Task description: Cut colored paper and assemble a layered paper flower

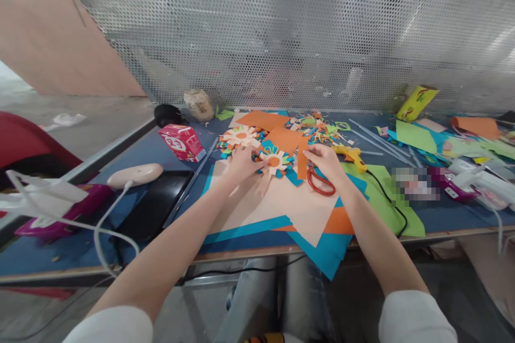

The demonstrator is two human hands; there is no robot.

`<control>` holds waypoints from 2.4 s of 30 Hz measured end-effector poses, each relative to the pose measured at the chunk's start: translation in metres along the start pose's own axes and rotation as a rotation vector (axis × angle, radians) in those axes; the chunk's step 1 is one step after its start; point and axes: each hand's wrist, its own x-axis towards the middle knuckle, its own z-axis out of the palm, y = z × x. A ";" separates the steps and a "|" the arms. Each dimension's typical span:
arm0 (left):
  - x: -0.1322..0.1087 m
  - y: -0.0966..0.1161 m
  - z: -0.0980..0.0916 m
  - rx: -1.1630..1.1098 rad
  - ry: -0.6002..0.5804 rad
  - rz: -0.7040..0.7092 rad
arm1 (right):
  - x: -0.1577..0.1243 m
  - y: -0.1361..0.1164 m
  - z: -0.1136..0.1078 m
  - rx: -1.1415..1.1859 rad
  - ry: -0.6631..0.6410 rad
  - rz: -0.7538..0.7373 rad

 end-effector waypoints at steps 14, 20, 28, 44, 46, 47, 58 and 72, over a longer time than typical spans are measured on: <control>0.004 0.002 0.002 -0.700 0.062 0.045 | -0.003 -0.004 0.002 0.324 -0.044 0.218; -0.005 0.016 -0.003 -1.157 -0.134 -0.303 | -0.008 -0.006 0.008 0.472 -0.076 0.312; -0.009 0.029 -0.015 -1.531 -0.257 -0.362 | -0.005 -0.010 0.007 0.562 -0.051 0.155; -0.018 0.035 -0.014 -1.589 -0.253 -0.301 | -0.016 -0.025 0.007 0.601 -0.072 0.078; -0.018 0.036 -0.017 -1.609 -0.188 -0.315 | -0.015 -0.025 0.003 0.602 -0.057 0.069; -0.017 0.037 -0.019 -1.631 -0.155 -0.312 | -0.014 -0.025 0.002 0.591 -0.048 0.066; -0.017 0.040 -0.027 -1.676 -0.037 -0.214 | -0.014 -0.014 0.011 0.281 0.012 0.188; -0.018 0.045 -0.048 -1.635 -0.041 -0.501 | -0.015 -0.004 0.017 0.247 -0.041 0.259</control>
